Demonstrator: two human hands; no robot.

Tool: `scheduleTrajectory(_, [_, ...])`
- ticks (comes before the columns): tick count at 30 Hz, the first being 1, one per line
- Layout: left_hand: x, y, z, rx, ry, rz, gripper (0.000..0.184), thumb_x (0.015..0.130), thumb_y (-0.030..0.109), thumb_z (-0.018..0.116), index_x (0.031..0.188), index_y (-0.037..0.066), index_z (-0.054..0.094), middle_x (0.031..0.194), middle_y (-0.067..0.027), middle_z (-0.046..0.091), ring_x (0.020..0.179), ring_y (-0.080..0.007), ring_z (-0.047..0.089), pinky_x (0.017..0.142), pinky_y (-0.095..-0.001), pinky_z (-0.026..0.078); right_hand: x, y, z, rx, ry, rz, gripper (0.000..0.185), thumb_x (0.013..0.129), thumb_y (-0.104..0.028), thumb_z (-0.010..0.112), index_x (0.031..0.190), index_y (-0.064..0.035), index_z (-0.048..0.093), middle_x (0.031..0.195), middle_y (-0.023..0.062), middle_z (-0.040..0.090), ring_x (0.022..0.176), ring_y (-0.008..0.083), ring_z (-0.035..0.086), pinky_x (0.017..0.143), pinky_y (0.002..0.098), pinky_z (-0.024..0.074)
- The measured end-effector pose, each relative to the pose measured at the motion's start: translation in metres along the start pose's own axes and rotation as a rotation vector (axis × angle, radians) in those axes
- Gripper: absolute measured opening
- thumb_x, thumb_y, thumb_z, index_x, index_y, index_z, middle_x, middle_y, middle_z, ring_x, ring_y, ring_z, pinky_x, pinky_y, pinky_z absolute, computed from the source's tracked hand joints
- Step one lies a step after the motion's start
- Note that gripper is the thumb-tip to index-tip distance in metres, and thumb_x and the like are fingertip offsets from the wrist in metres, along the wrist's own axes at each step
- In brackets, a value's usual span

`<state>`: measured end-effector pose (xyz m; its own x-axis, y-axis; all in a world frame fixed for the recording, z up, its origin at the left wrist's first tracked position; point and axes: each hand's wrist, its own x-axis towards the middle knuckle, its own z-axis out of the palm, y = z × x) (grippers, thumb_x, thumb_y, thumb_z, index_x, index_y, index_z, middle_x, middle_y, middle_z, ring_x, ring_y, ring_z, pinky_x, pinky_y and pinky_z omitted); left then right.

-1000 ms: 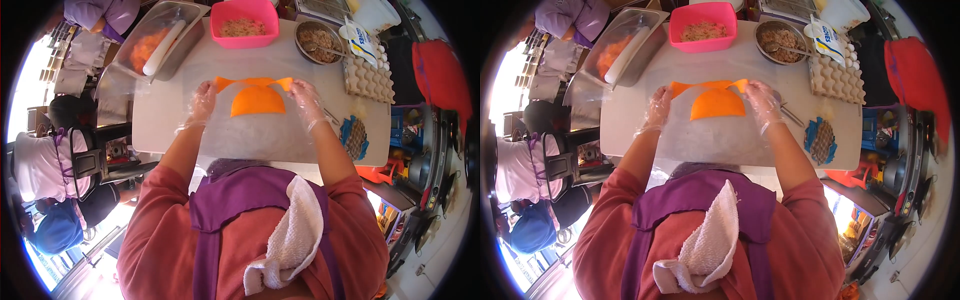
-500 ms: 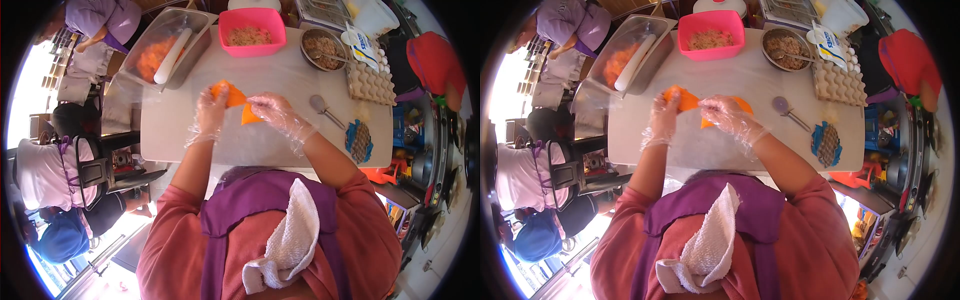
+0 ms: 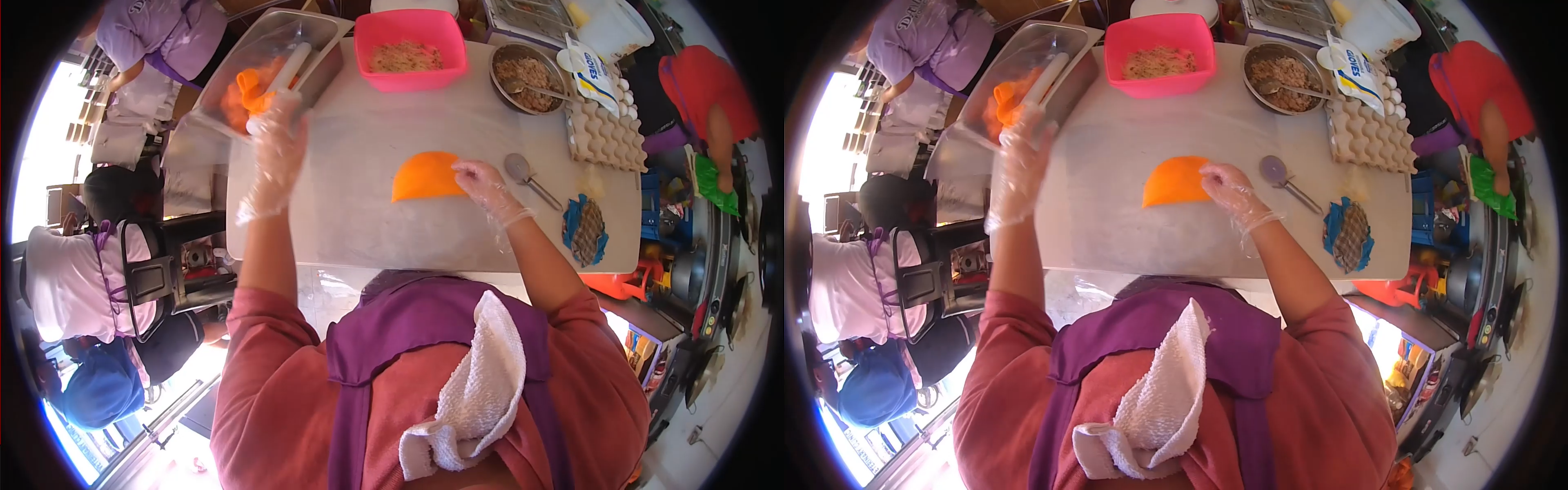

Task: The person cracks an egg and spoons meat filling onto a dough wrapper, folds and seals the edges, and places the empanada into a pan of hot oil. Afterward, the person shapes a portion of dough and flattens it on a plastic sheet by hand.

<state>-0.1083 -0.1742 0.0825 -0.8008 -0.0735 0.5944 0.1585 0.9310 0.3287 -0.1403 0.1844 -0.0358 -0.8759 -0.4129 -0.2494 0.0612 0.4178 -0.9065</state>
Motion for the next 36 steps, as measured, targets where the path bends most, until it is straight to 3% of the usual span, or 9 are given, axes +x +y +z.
scheduleTrajectory(4, [-0.096,0.054,0.065,-0.349,-0.39,-0.064,0.036,0.08,0.017,0.069,0.113,0.006,0.058,0.112,-0.016,0.061,0.102,-0.0345,0.058,0.087,-0.0418,0.047,-0.014,0.017,-0.004,-0.362,0.055,-0.155,0.036,0.078,-0.012,0.071,0.111,-0.0022,0.06,0.105,0.0126,0.059,0.098,0.0257,0.059,0.085,0.0343,0.0478])
scheduleTrajectory(6, [-0.128,0.074,0.078,-0.383,-0.526,-0.081,0.036,0.079,0.016,0.069,0.112,0.007,0.058,0.11,-0.0156,0.061,0.097,-0.0344,0.06,0.082,-0.0425,0.049,-0.022,0.022,-0.005,-0.441,0.062,-0.431,0.038,0.073,-0.006,0.072,0.108,-0.0044,0.056,0.112,0.0135,0.056,0.105,0.0325,0.055,0.088,0.0381,0.0474])
scheduleTrajectory(22, [-0.145,0.062,0.108,-0.259,-0.537,-0.038,0.016,0.083,0.014,0.059,0.097,0.01,0.066,0.087,-0.0133,0.065,0.085,-0.0342,0.062,0.071,-0.0443,0.049,-0.024,0.066,-0.015,-0.416,0.18,-0.517,0.017,0.075,0.002,0.064,0.091,-0.0032,0.064,0.1,0.0108,0.066,0.094,0.0285,0.061,0.084,0.0355,0.0497])
scheduleTrajectory(25, [-0.14,0.062,0.109,-0.268,-0.67,-0.161,0.015,0.085,0.018,0.059,0.093,0.009,0.068,0.087,-0.0138,0.066,0.085,-0.0339,0.062,0.072,-0.0422,0.05,-0.012,0.081,-0.016,-0.292,0.122,-0.339,0.015,0.078,0.004,0.062,0.09,-0.0025,0.067,0.096,0.0114,0.067,0.092,0.0261,0.063,0.082,0.0326,0.0513])
scheduleTrajectory(27, [-0.139,0.058,0.113,-0.368,-0.701,-0.244,0.018,0.087,0.021,0.058,0.094,0.01,0.07,0.092,-0.0138,0.067,0.085,-0.0332,0.063,0.073,-0.0402,0.051,0.0,0.109,-0.01,0.492,0.08,-0.1,0.016,0.081,0.005,0.061,0.092,-0.0024,0.069,0.091,0.0093,0.068,0.09,0.0227,0.064,0.079,0.0305,0.0522])
scheduleTrajectory(28, [-0.14,0.055,0.115,-0.367,-0.703,-0.247,0.018,0.087,0.021,0.058,0.094,0.01,0.07,0.092,-0.0138,0.067,0.085,-0.0332,0.063,0.073,-0.0402,0.051,-0.003,0.101,-0.012,0.494,0.078,-0.096,0.016,0.081,0.005,0.061,0.092,-0.0024,0.069,0.091,0.0093,0.068,0.09,0.0227,0.064,0.079,0.0305,0.0522])
scheduleTrajectory(30, [-0.139,0.049,0.12,-0.416,-0.695,-0.287,0.02,0.086,0.025,0.06,0.094,0.011,0.072,0.093,-0.0132,0.068,0.085,-0.0318,0.064,0.074,-0.0381,0.051,-0.009,0.066,-0.023,-0.148,0.043,-0.144,0.012,0.082,0.003,0.061,0.092,-0.0013,0.067,0.087,0.0065,0.067,0.086,0.018,0.064,0.077,0.0285,0.0516])
scheduleTrajectory(33, [-0.115,0.061,0.108,-0.342,-0.867,-0.525,0.02,0.083,0.028,0.064,0.092,0.013,0.074,0.09,-0.0125,0.069,0.084,-0.0306,0.065,0.075,-0.0373,0.052,0.002,0.059,-0.029,-0.055,-0.016,0.114,0.011,0.079,-0.002,0.067,0.09,-0.0017,0.065,0.083,0.006,0.067,0.079,0.0149,0.063,0.074,0.0271,0.051])
scheduleTrajectory(36, [-0.114,0.058,0.117,-0.305,-0.847,-0.55,0.019,0.078,0.028,0.07,0.087,0.013,0.074,0.086,-0.0116,0.069,0.081,-0.0286,0.066,0.076,-0.0368,0.052,0.013,0.057,-0.031,-0.188,0.0,0.233,0.014,0.076,-0.006,0.072,0.086,-0.003,0.063,0.08,0.0062,0.066,0.075,0.0128,0.063,0.071,0.0264,0.0508])
